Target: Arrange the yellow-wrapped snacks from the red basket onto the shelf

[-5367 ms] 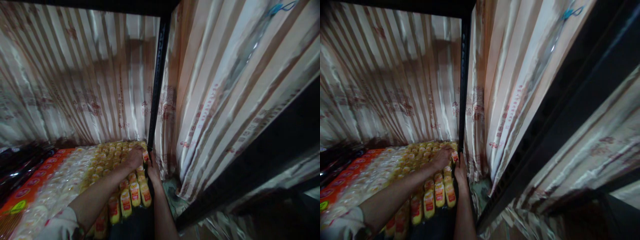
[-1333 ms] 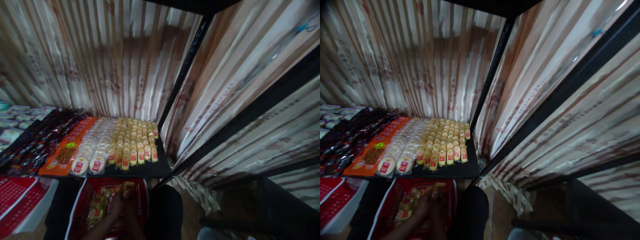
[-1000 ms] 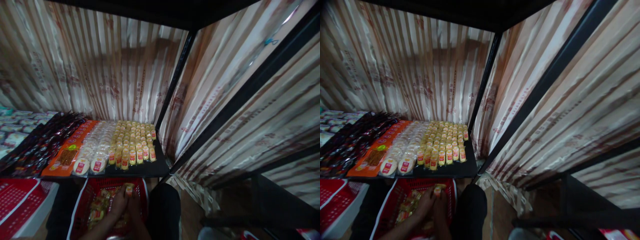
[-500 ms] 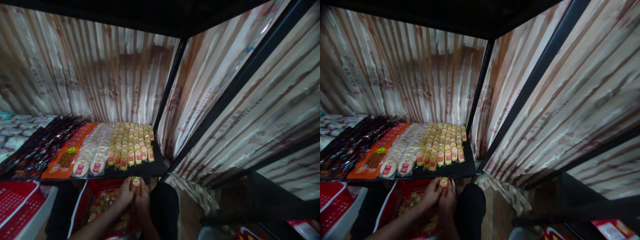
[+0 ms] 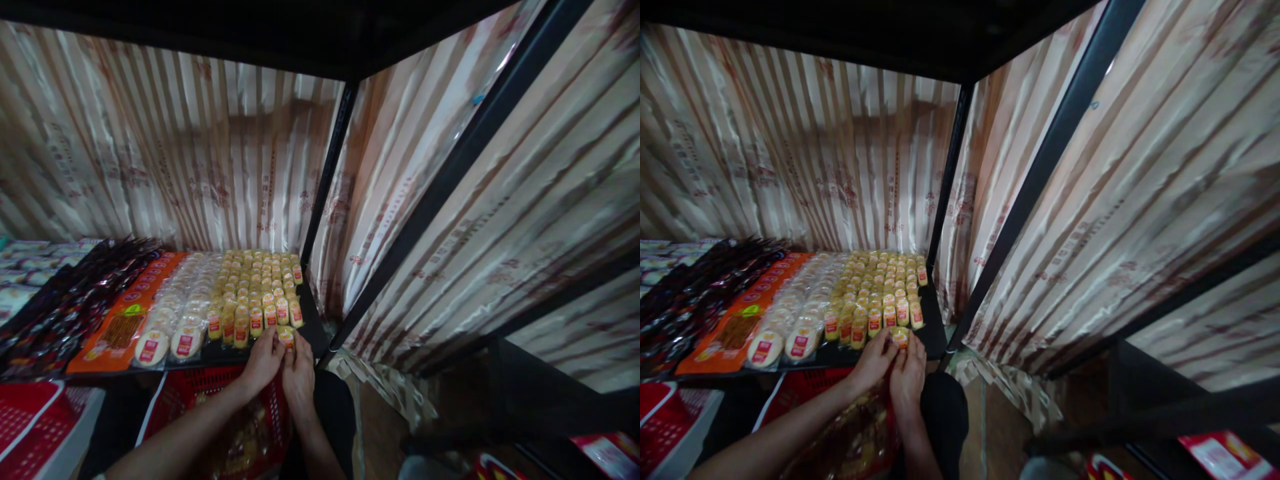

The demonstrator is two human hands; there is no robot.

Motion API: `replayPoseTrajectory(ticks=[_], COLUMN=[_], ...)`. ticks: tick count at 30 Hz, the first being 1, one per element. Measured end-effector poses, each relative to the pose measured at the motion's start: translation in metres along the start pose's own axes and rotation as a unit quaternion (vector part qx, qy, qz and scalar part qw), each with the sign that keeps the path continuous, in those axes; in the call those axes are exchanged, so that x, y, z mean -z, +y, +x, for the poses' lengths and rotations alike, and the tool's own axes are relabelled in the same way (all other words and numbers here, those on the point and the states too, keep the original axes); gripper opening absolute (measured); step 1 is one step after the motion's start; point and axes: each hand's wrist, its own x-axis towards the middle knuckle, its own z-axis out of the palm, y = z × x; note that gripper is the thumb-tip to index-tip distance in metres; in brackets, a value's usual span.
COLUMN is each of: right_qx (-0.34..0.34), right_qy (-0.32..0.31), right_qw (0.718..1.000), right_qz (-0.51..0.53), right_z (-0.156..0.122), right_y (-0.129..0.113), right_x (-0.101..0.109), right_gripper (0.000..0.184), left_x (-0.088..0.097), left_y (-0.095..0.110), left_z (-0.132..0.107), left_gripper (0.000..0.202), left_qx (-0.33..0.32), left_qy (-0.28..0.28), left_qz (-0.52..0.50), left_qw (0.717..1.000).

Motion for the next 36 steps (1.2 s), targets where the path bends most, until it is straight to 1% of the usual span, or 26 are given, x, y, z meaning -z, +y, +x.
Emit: replayPoseTrajectory(ticks=[3,7,15,20,26,29,33,36], right_qx=[0.021,0.036,0.037,0.041,0.02,0.026,0.019,0.033], right_qy=[0.02,0.047,0.073,0.09,0.101,0.094,0.079,0.074], right_qw=[1.0,0.998,0.997,0.995,0.994,0.995,0.995,0.995], right_qz=[0.001,0.0,0.005,0.009,0.023,0.036,0.053,0.061], right_z=[0.018,0.044,0.088,0.113,0.139,0.152,0.166,0.174], right_y=[-0.004,-0.004,0.006,0.007,0.01,0.011,0.015,0.021], right_x=[0.004,0.005,0.001,-0.004,-0.009,-0.011,-0.015,-0.02], right_gripper=[0.046,0.045,0.048,0.051,0.053,0.054,0.055,0.054], left_x=[-0.001,-0.002,-0.006,-0.008,-0.013,-0.014,-0.015,-0.016], left_y=[0.014,0.03,0.05,0.058,0.063,0.067,0.07,0.07], left_z=[0.015,0.04,0.086,0.11,0.144,0.161,0.179,0.188], left_gripper=[0.017,0.022,0.023,0.023,0.02,0.017,0.01,0.014], left_qx=[-0.017,-0.023,-0.024,-0.041,-0.071,-0.077,-0.055,-0.051], left_qy=[0.004,0.001,-0.026,-0.048,-0.046,-0.042,-0.038,-0.048], left_qz=[-0.01,0.006,0.007,-0.016,-0.017,0.014,0.089,0.109], left_qw=[1.0,1.0,0.999,0.998,0.996,0.996,0.994,0.992])
